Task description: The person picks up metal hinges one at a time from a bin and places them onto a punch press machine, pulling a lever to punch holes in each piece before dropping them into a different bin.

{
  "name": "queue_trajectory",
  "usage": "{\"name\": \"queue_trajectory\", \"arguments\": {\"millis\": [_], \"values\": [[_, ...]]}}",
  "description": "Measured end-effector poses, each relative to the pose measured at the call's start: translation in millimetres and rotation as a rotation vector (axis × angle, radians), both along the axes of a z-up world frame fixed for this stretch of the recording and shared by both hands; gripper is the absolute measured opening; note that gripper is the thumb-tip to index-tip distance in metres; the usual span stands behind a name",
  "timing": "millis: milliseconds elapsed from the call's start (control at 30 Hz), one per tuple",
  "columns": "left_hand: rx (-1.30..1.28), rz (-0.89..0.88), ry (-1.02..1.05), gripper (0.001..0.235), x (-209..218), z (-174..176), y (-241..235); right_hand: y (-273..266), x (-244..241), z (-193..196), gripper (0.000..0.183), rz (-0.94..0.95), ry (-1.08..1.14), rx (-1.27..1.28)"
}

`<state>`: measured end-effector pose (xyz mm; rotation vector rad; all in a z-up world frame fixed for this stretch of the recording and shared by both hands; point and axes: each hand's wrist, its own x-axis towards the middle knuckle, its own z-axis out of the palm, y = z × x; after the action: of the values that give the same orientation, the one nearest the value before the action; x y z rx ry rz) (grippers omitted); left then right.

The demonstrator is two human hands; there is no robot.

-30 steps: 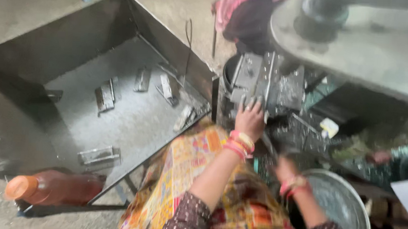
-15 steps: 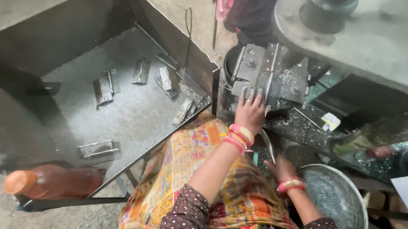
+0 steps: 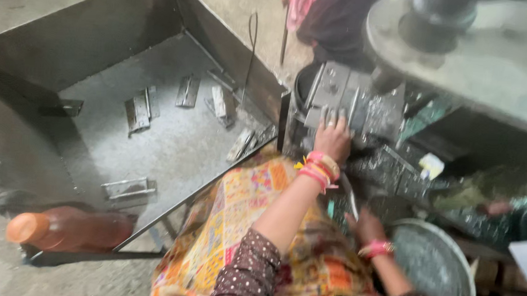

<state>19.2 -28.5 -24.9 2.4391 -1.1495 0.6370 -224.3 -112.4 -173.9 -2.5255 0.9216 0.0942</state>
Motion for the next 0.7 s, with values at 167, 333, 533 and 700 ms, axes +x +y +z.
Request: {"name": "queue_trajectory", "arguments": {"millis": [167,333,533,700], "values": [[0.07,-0.045,0.041,0.039,11.0,4.6,-3.2,-15.9,34.9,70.5,0.062,0.1,0.211,-0.026],[0.144,-0.009,0.152,0.035,19.1,9.8,-22.6,-12.2,42.4,96.1,0.058,0.072,0.262,0.008],[0.086,-0.033,0.088,0.036,18.0,9.1,-12.5,13.1,-2.8,19.2,0.054,0.026,0.051,-0.098],[0.292,-0.027,0.095,0.042,35.2,24.9,-20.3,-23.8,42.9,70.9,0.059,0.028,0.225,0.044]]}}
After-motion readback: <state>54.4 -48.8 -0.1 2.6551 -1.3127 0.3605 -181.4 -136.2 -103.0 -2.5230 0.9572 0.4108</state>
